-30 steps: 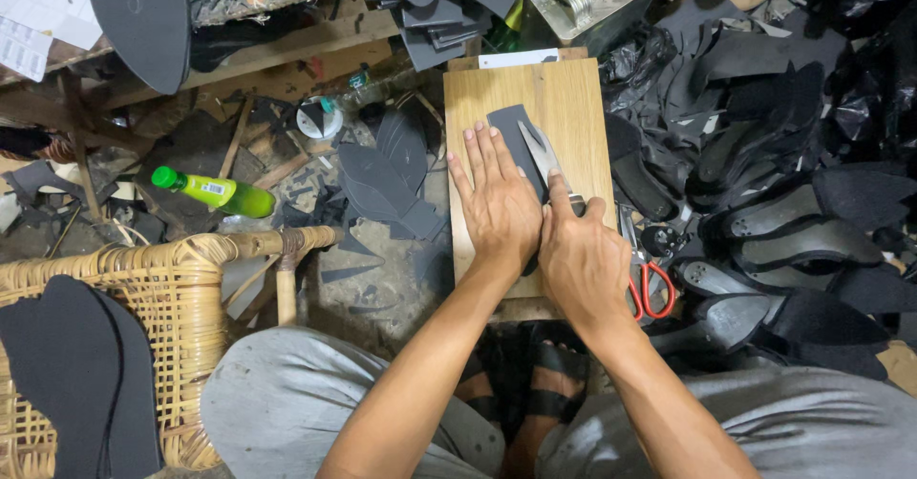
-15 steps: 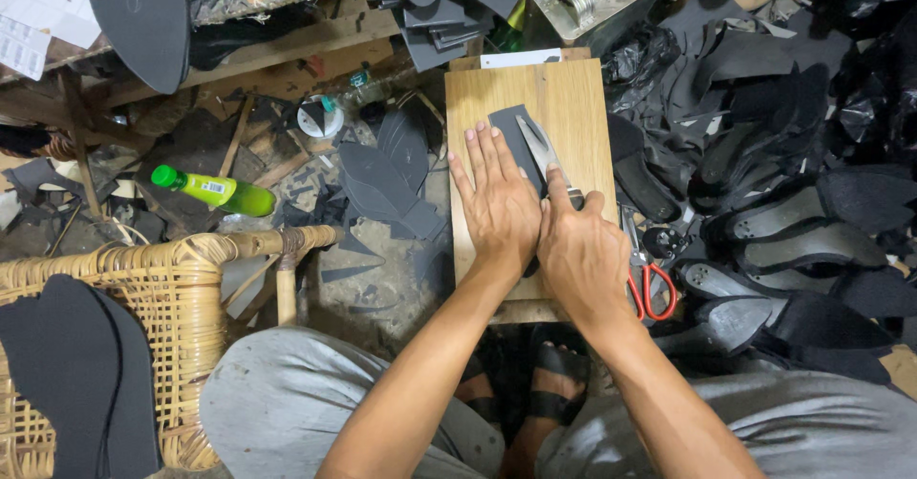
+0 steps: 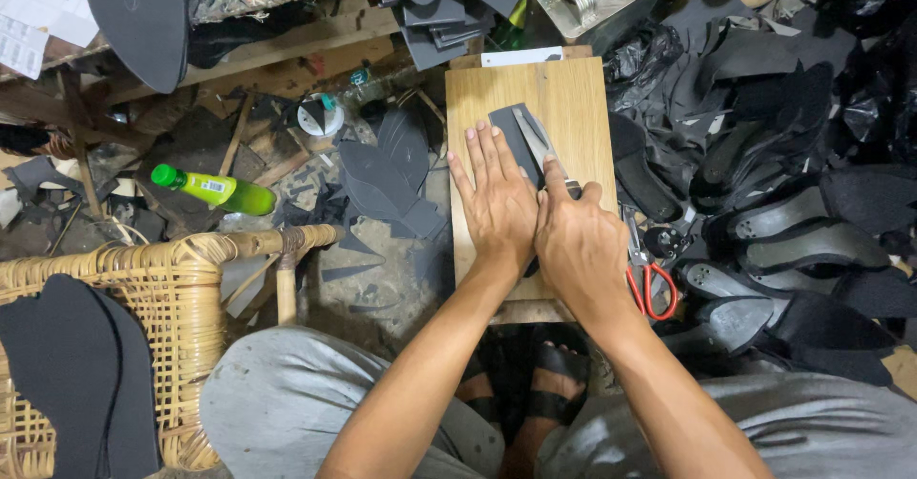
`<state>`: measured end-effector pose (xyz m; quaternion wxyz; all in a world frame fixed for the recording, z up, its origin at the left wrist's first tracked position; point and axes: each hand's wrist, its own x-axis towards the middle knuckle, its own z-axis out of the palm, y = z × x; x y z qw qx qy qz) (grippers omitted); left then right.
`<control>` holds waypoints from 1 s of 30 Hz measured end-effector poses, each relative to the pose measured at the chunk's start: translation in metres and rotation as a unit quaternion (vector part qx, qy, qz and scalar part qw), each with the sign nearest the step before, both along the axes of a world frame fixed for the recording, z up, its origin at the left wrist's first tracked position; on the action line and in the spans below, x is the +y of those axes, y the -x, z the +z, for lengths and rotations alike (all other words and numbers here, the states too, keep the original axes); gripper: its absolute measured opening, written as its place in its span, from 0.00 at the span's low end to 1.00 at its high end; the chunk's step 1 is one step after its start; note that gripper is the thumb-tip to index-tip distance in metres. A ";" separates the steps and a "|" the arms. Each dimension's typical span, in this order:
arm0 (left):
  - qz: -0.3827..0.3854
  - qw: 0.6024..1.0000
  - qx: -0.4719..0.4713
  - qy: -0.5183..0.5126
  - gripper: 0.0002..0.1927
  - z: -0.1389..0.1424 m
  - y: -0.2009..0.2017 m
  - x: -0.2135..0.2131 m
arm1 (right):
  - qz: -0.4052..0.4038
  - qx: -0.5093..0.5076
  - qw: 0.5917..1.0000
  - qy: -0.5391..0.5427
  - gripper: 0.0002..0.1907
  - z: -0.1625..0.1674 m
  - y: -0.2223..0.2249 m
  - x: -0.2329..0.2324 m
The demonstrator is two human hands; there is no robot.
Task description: The person sits on the floor and uses a knife to trim the edges of black shoe insoles placed on a small wooden board. They repeatedly cut along the perimeter, flip the insole, and place the finished piece into a nearby wicker basket.
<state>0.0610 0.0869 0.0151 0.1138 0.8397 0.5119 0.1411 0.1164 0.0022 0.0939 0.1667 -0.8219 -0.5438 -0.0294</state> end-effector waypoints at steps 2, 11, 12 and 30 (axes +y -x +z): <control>-0.001 1.000 -0.002 -0.006 0.37 -0.001 0.001 -0.001 | -0.007 0.008 1.000 0.008 0.22 0.000 0.000 0.002; -0.004 1.000 0.002 0.004 0.37 -0.001 0.000 0.001 | -0.016 0.048 0.998 0.034 0.22 0.002 -0.002 0.008; -0.003 1.000 0.006 -0.007 0.36 -0.002 -0.001 0.001 | -0.016 0.053 0.998 0.032 0.23 0.002 -0.003 0.008; -0.028 0.998 -0.003 0.054 0.39 0.031 0.010 -0.005 | -0.014 0.084 0.992 0.091 0.23 -0.013 -0.028 0.068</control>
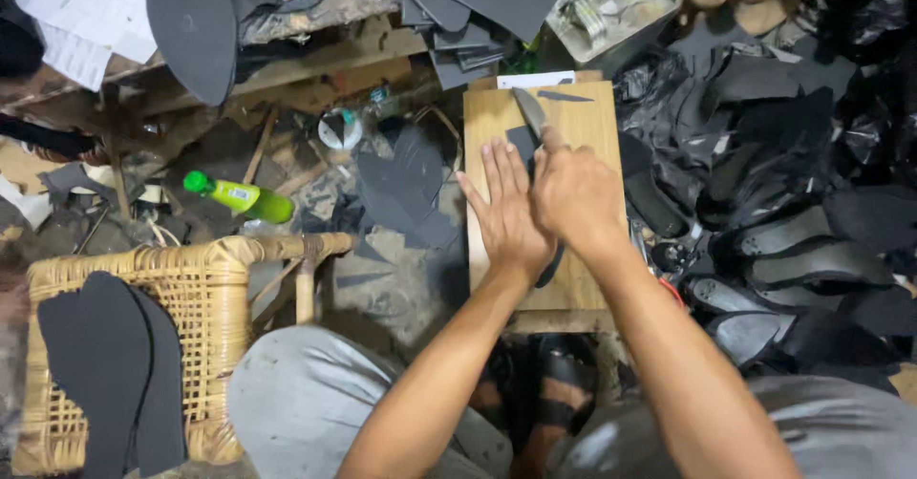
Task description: The person sits on the floor and uses a knife to trim the edges of black shoe insoles placed on a small wooden board. They repeatedly cut along the perimeter, flip the insole, and place the finished piece into a nearby wicker basket.
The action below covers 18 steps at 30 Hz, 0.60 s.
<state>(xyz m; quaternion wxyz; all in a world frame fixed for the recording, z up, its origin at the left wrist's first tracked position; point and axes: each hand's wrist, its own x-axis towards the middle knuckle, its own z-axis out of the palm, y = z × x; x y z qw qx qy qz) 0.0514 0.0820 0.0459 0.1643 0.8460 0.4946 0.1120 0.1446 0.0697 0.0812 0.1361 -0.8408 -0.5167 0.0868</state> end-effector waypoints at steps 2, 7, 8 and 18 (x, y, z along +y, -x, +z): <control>0.024 0.998 -0.050 -0.034 0.38 0.003 -0.002 0.002 | 0.008 0.074 0.996 -0.056 0.22 -0.002 -0.021 0.005; 0.058 0.990 -0.104 -0.080 0.33 0.004 -0.001 0.002 | -0.090 0.288 0.937 -0.175 0.29 -0.012 -0.042 -0.019; 0.058 0.988 -0.123 -0.068 0.32 0.005 0.000 0.001 | -0.116 0.273 0.935 -0.196 0.32 -0.016 -0.035 -0.030; 0.113 0.954 -0.266 0.077 0.39 0.001 0.002 0.002 | -0.161 0.301 0.885 -0.315 0.45 -0.035 0.014 -0.067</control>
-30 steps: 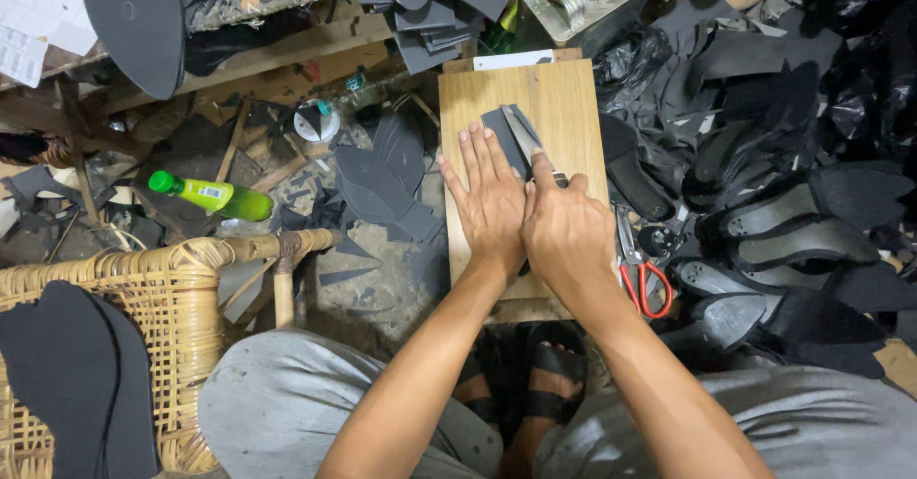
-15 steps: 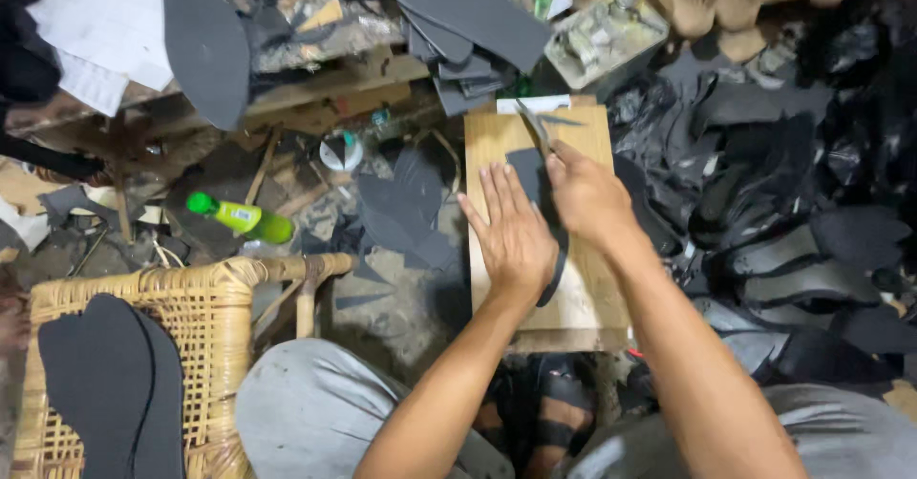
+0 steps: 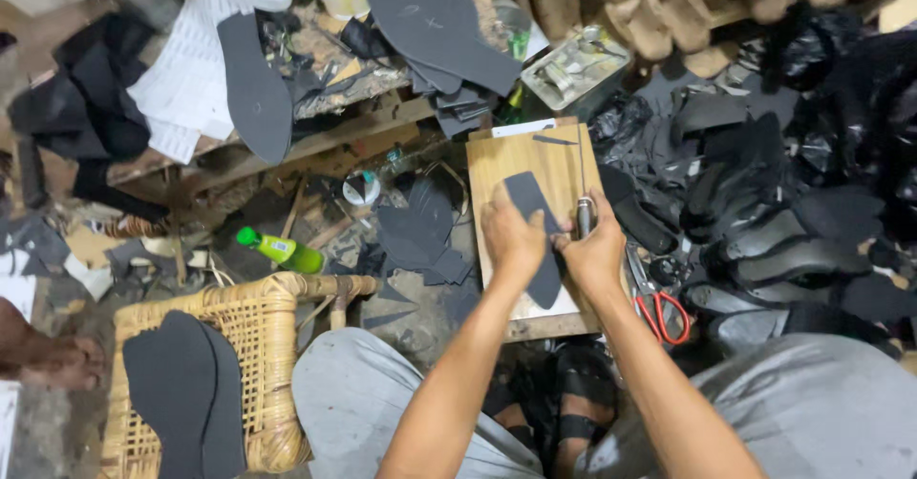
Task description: The person sits on the floor and uses a knife to trim the edges of black shoe insoles placed on a small wooden board. They repeatedly cut along the perimeter, flip the insole, and place the finished piece into a nearby wicker basket.
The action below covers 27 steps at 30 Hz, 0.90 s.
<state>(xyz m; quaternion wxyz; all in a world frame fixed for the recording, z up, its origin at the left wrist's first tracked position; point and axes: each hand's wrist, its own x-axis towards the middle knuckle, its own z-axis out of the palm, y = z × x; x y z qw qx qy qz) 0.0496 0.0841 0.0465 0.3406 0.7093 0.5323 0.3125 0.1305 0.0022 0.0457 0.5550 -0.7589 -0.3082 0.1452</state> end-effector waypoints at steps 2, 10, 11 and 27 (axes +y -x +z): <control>-0.025 0.993 -0.077 0.087 0.36 -0.007 -0.001 0.006 | 0.049 0.113 0.991 -0.060 0.39 0.001 0.000 -0.008; -0.145 0.988 0.046 0.039 0.31 -0.006 -0.002 -0.040 | -0.089 0.005 0.996 -0.030 0.38 -0.023 -0.013 -0.047; -0.152 0.986 0.063 -0.032 0.32 -0.005 -0.003 -0.046 | -0.085 0.024 0.995 -0.036 0.38 -0.030 -0.016 -0.050; -0.302 0.786 -0.441 0.311 0.06 0.051 0.000 -0.043 | -0.025 0.227 0.948 -0.222 0.34 0.141 0.009 -0.119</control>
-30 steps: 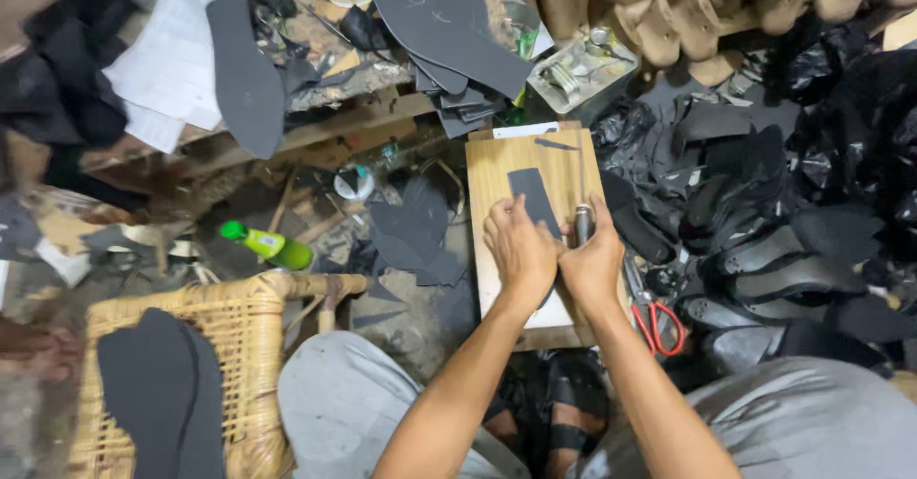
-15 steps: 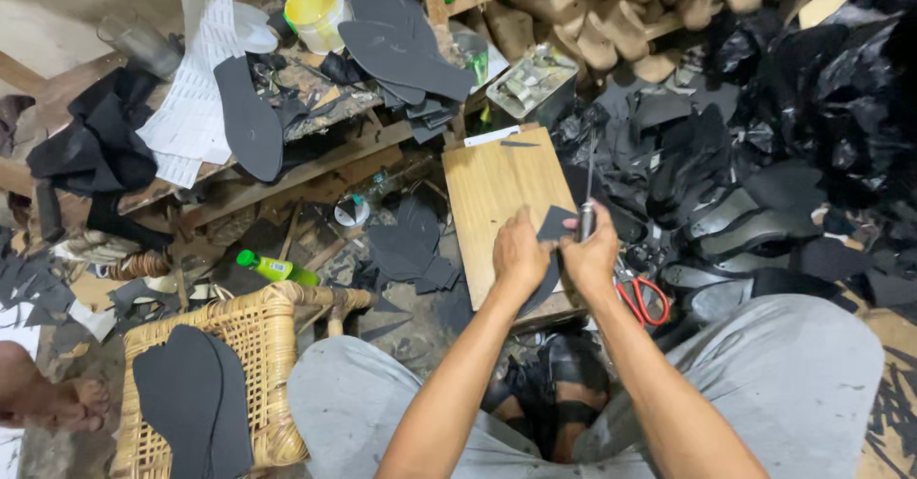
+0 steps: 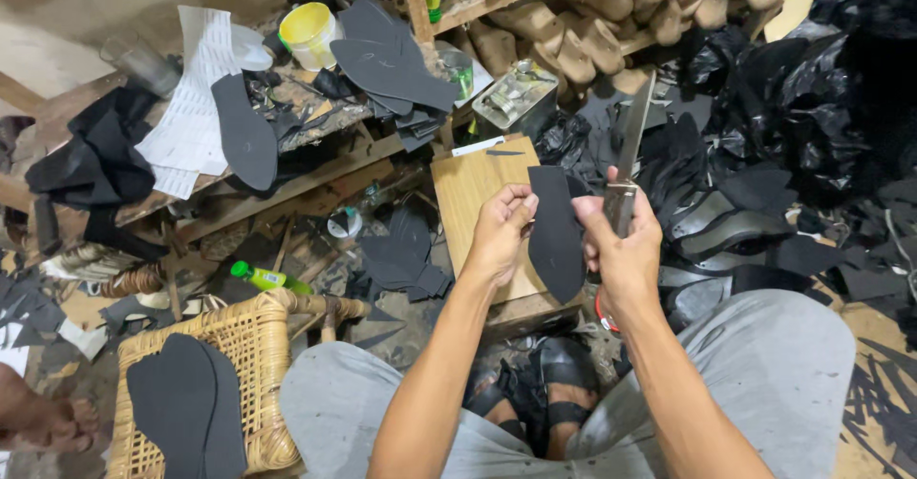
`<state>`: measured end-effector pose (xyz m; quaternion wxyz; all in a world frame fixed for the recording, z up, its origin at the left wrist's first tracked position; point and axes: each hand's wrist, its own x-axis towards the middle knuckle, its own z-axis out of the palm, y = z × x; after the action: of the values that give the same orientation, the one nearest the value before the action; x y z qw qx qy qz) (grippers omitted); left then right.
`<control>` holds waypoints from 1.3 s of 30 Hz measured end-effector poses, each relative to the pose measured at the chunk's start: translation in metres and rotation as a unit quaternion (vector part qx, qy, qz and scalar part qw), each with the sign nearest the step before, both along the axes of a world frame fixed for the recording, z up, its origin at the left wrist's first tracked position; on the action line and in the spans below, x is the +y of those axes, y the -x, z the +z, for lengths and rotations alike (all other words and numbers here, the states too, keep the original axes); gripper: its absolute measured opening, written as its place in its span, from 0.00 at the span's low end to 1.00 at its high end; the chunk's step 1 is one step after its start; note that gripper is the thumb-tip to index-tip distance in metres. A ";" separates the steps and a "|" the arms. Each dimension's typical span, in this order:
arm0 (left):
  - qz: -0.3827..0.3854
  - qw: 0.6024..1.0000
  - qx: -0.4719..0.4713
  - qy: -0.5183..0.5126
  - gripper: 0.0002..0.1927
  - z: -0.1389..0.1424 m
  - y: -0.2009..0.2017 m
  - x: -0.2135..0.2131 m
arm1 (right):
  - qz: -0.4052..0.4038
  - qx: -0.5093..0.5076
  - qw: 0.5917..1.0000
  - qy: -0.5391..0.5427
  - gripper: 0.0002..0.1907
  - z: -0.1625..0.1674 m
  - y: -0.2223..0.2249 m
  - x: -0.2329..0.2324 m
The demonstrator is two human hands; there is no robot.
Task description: The person sits on the floor and uses a knife to trim the edges of black shoe insoles placed on a small wooden board. They repeatedly cut along the perimeter, flip the insole, and place the finished piece into a nearby wicker basket.
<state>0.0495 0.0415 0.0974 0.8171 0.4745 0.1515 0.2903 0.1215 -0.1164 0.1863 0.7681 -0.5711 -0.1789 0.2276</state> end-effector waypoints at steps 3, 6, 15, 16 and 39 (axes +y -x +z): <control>-0.029 0.997 -0.065 0.041 0.07 0.028 0.009 -0.015 | 0.015 -0.066 0.997 -0.022 0.39 0.037 0.019 -0.008; -0.048 0.990 -0.123 0.038 0.07 0.050 0.018 -0.023 | 0.005 -0.126 0.991 -0.042 0.39 0.055 0.031 -0.011; 0.047 0.993 -0.026 -0.101 0.15 0.045 0.019 -0.010 | -0.006 -0.115 0.991 0.067 0.29 0.037 0.002 -0.004; 0.083 0.991 -0.018 -0.104 0.16 0.035 0.016 -0.004 | -0.005 -0.105 0.990 0.098 0.26 0.026 -0.005 -0.003; 0.282 0.632 0.505 -0.515 0.31 -0.058 0.010 0.001 | 0.092 -0.468 0.739 0.475 0.22 -0.056 0.034 -0.004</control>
<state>0.0392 0.0427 0.0392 0.1139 0.8249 0.4927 0.2527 0.0877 -0.1207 0.1304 0.1920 -0.8770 -0.4367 0.0565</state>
